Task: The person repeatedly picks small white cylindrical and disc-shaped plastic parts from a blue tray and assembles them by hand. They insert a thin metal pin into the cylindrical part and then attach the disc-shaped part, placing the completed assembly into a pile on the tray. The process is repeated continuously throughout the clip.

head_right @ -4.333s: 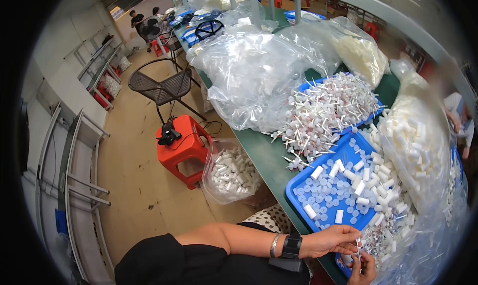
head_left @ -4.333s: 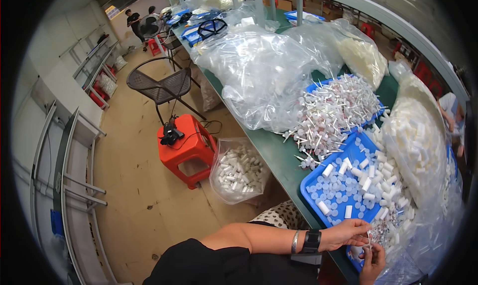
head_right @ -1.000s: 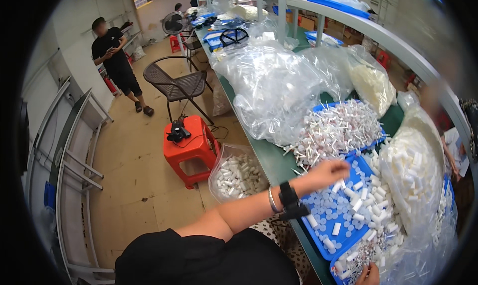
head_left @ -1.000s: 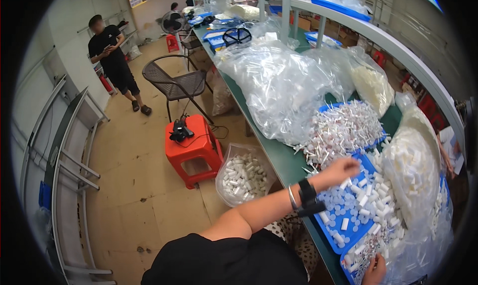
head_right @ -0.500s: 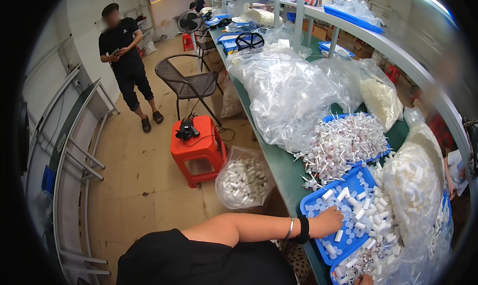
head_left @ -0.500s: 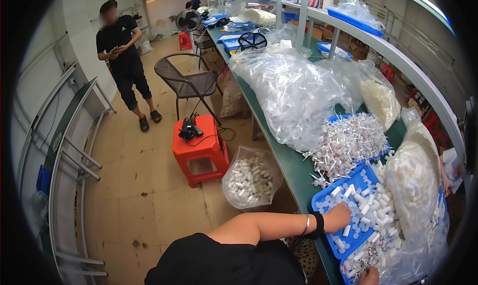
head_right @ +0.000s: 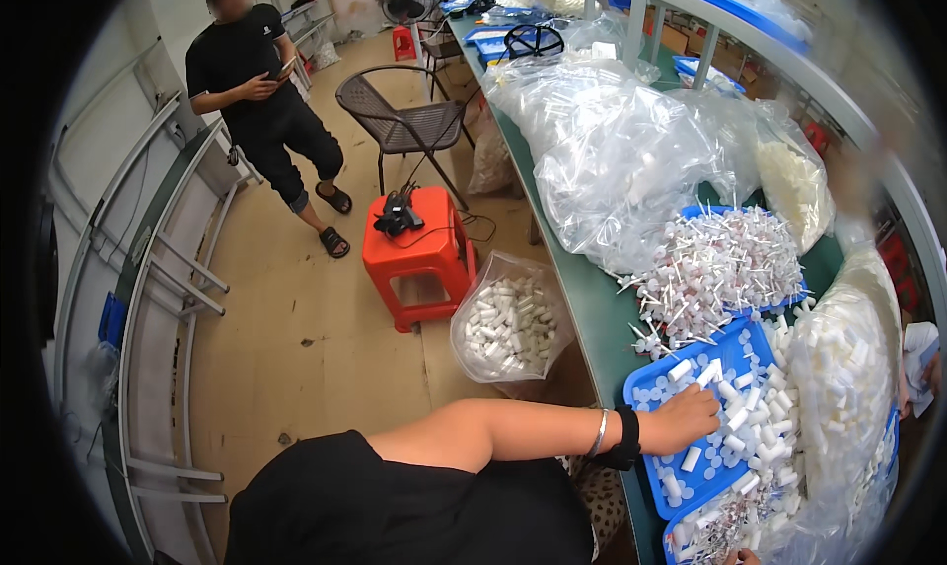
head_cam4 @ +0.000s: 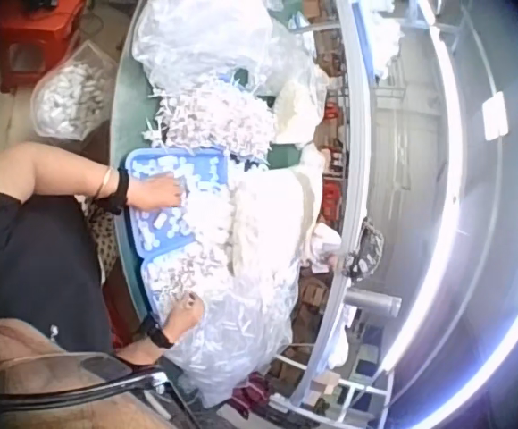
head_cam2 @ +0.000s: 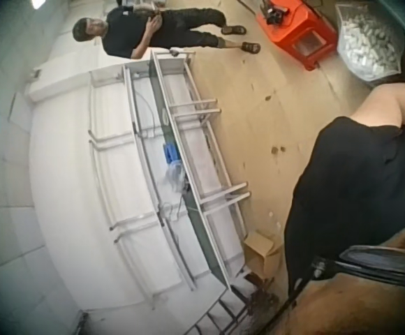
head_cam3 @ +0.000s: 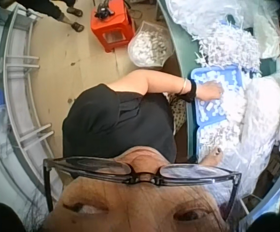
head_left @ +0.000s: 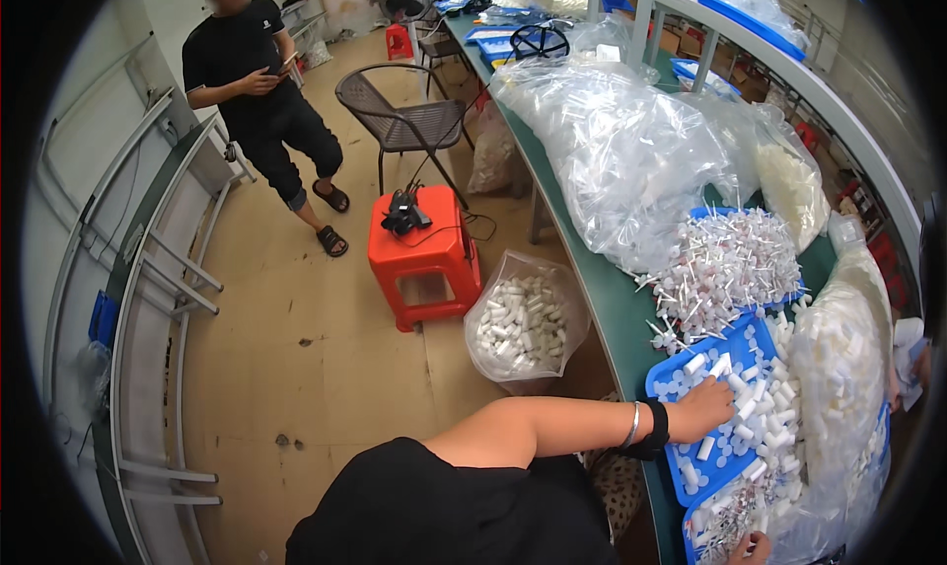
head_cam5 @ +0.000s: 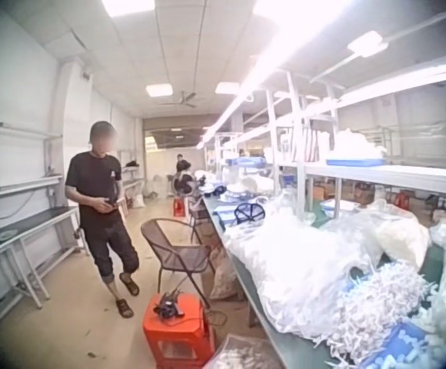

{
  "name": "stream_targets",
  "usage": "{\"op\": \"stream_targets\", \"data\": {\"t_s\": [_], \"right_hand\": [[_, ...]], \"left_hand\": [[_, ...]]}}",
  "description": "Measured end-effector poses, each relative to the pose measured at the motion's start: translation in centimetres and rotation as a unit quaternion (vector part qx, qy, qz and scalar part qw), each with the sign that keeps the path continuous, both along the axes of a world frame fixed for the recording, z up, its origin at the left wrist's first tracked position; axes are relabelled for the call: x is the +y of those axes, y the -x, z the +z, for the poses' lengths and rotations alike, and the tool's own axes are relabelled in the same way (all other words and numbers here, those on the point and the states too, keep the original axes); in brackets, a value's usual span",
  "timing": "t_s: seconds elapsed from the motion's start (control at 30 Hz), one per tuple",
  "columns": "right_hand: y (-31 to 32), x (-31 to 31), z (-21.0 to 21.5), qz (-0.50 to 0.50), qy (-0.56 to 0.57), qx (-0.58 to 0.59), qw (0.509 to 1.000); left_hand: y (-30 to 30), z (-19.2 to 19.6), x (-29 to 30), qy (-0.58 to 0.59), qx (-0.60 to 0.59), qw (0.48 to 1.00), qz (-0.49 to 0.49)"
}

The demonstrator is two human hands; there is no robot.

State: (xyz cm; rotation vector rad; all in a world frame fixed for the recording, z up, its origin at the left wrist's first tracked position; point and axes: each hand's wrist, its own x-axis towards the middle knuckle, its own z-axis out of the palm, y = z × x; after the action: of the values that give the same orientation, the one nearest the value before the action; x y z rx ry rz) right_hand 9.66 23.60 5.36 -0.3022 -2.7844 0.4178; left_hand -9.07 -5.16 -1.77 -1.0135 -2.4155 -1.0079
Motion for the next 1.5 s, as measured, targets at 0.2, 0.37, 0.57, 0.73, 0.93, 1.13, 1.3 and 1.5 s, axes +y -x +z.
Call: {"op": "stream_targets", "data": {"t_s": [0.2, 0.37, 0.57, 0.73, 0.93, 1.13, 1.3, 1.5], "right_hand": [[0.1, -1.2, 2.3, -0.064, 0.076, 0.009, 0.995], [0.5, 4.8, -4.5, -0.011, 0.323, 0.074, 0.943], [3.2, -9.4, 2.5, 0.019, 0.538, 0.094, 0.838], [3.8, -10.7, 1.1, 0.029, 0.662, 0.133, 0.737], [3.7, -10.1, 0.0, 0.020, 0.631, 0.119, 0.766], [3.5, -9.7, -0.2, -0.008, 0.606, 0.116, 0.787], [3.3, -10.1, -0.9, 0.032, 0.526, 0.142, 0.838], [3.5, -10.5, -0.3, 0.081, 0.428, 0.132, 0.890]], "left_hand": [[-0.5, 0.3, 1.2, -0.204, -0.187, 0.960, -0.034], [-2.1, 1.9, 1.3, -0.329, -0.473, 0.807, -0.128], [-5.2, 3.0, 0.7, -0.380, -0.666, 0.615, -0.186], [-6.2, 4.4, 1.1, -0.399, -0.748, 0.493, -0.195], [-6.6, 4.2, 2.5, -0.384, -0.771, 0.468, -0.196], [-6.8, 3.8, 3.0, -0.380, -0.782, 0.457, -0.186], [-6.7, 3.6, 3.2, -0.377, -0.783, 0.462, -0.177], [-6.4, 3.3, 3.2, -0.390, -0.783, 0.449, -0.183]]}}
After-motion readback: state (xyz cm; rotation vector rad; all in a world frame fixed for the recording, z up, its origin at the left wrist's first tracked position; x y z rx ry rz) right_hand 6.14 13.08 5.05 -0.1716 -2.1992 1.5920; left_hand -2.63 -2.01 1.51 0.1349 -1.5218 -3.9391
